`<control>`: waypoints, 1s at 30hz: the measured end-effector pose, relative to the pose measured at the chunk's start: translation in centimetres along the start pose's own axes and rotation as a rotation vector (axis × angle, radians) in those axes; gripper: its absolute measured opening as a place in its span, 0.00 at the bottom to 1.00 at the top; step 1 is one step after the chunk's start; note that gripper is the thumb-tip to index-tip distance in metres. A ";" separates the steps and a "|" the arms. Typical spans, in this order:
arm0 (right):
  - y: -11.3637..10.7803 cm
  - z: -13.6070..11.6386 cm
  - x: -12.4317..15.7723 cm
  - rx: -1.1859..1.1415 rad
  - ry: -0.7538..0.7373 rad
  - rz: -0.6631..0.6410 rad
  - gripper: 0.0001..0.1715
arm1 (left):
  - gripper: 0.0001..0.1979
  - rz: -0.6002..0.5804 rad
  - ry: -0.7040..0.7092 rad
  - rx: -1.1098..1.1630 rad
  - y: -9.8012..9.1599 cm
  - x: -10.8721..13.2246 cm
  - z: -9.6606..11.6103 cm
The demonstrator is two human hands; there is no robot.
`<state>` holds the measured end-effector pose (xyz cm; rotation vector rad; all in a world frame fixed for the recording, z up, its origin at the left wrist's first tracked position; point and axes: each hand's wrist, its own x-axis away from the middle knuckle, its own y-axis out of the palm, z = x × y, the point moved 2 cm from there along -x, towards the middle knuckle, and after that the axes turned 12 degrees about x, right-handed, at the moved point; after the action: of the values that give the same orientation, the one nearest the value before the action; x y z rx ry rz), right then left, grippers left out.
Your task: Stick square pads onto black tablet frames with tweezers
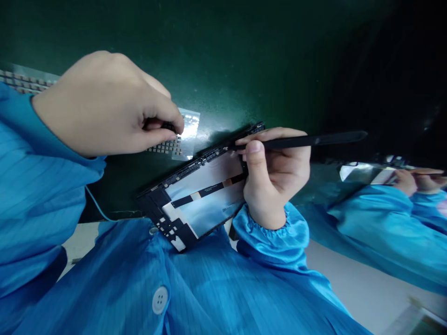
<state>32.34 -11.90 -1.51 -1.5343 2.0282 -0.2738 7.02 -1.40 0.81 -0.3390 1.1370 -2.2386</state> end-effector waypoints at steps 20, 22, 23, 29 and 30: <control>2.1 -2.7 -3.0 0.091 -0.142 -0.530 0.07 | 0.36 -0.104 -0.127 -0.007 -0.5 -0.6 0.6; 2.1 -2.7 -2.9 0.094 -0.145 -0.520 0.07 | 0.36 -0.125 -0.155 -0.010 -0.5 -0.7 0.8; 2.1 -2.8 -2.8 0.097 -0.157 -0.515 0.07 | 0.36 -0.134 -0.167 -0.012 -0.4 -0.7 0.9; 2.2 -3.1 -3.2 -0.014 -0.104 -0.513 0.04 | 0.40 -0.103 -0.170 0.048 -0.4 -0.9 0.6; 1.9 -3.0 -3.3 -0.100 -0.030 -0.489 0.03 | 0.42 -0.088 -0.173 0.082 -0.5 -0.9 0.6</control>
<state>29.71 -8.77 1.02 -2.0733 1.6381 -0.3363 7.81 -0.96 1.60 -0.5469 0.9536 -2.2749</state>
